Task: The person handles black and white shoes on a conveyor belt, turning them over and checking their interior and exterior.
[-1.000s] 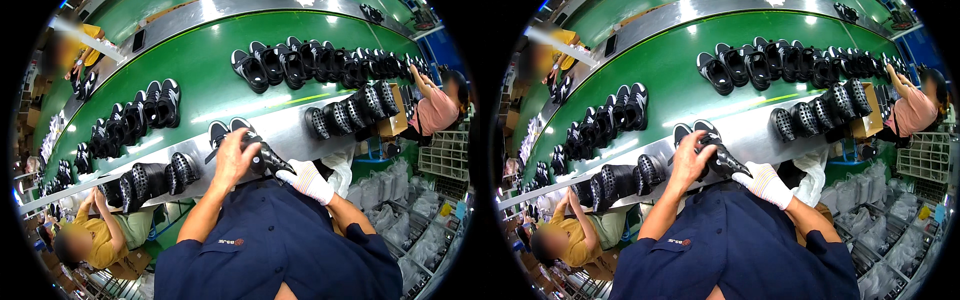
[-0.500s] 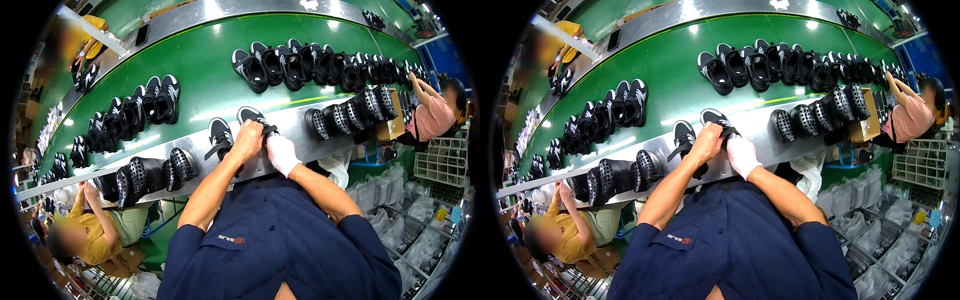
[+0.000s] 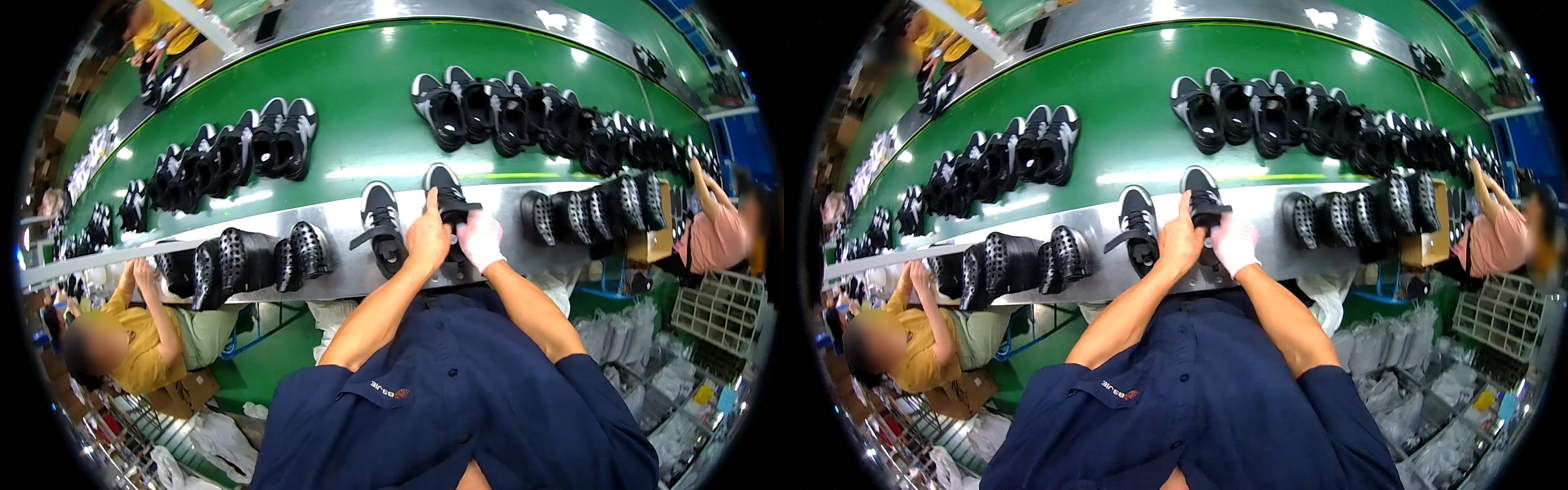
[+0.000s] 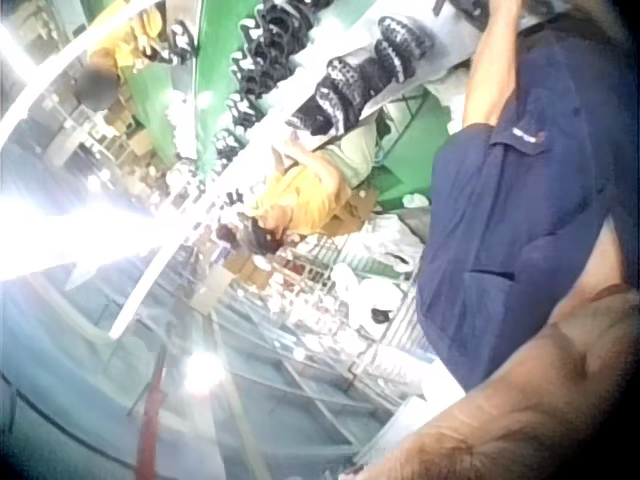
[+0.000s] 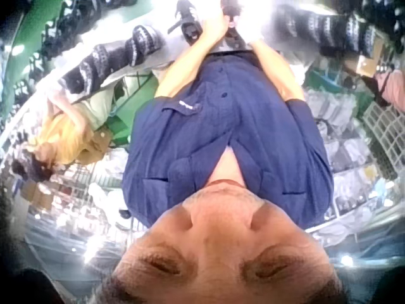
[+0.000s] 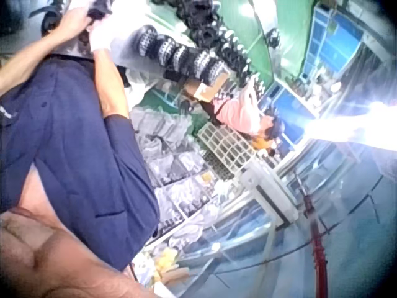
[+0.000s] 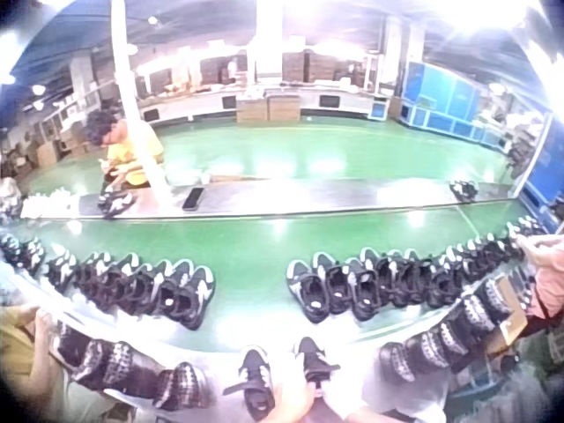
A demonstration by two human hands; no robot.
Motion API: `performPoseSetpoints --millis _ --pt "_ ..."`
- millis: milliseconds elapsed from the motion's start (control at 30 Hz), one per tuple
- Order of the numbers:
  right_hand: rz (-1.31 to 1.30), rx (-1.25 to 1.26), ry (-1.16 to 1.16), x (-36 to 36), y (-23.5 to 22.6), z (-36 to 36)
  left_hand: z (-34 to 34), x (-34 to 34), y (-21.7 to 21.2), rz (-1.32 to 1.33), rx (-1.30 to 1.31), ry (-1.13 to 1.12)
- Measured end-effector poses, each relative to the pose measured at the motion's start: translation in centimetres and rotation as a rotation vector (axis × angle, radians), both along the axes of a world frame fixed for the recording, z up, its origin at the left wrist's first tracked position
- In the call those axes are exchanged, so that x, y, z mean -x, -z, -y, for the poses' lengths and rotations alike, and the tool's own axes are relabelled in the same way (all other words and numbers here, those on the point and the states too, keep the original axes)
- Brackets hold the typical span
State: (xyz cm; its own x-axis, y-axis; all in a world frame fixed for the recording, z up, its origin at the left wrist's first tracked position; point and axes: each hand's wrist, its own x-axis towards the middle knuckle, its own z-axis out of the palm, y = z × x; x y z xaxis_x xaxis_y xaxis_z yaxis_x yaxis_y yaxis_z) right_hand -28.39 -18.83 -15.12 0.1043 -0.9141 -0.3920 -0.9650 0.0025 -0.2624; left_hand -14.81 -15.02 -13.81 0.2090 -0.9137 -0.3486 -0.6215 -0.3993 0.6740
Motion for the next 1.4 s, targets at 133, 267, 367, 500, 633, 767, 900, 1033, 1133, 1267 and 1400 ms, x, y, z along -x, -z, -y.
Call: performPoseSetpoints --millis 133,267,367,500,633,767,900,1033,1133,1267,1400 --pt "-0.107 0.032 -0.038 1.0 1.4 0.3 -7.7 -3.3 -4.0 0.152 0.321 0.106" --pt "-0.053 0.023 -0.095 0.9 0.8 0.0 -11.4 -7.8 -3.6 0.267 -0.051 -0.159" --pt "0.018 -0.013 -0.158 -0.3 -0.1 -0.9 -10.5 -6.3 2.2 0.101 0.188 -0.099" --pt "-0.131 -0.067 -0.184 2.7 -0.3 -0.6 -8.0 -3.4 1.7 -0.094 0.2 -0.083" --pt "-0.092 -0.103 -0.091 6.0 -5.6 -0.9 -14.4 -8.9 -1.1 0.14 0.304 -0.248" --pt "0.221 0.021 -0.057 4.9 -10.1 -3.0 -20.8 -18.1 -1.8 0.723 0.151 -0.564" --pt "0.362 -0.101 -0.141 0.6 -10.0 -4.8 -22.5 -21.7 1.3 0.775 0.091 -0.595" --pt "0.376 -0.136 -0.156 -0.5 -11.6 -5.8 -21.8 -20.6 -2.8 0.709 0.2 -0.598" --pt "0.518 -0.126 -0.112 -2.5 -12.9 -6.4 -21.0 -17.6 -9.5 0.619 0.379 -0.631" --pt "1.133 -0.685 0.156 -7.9 -12.3 -7.8 -15.9 -11.2 -11.1 0.428 0.601 -0.243" --pt "1.295 -1.201 0.466 -5.9 -12.5 -6.6 -12.9 -9.6 -11.9 0.063 0.607 -0.166"
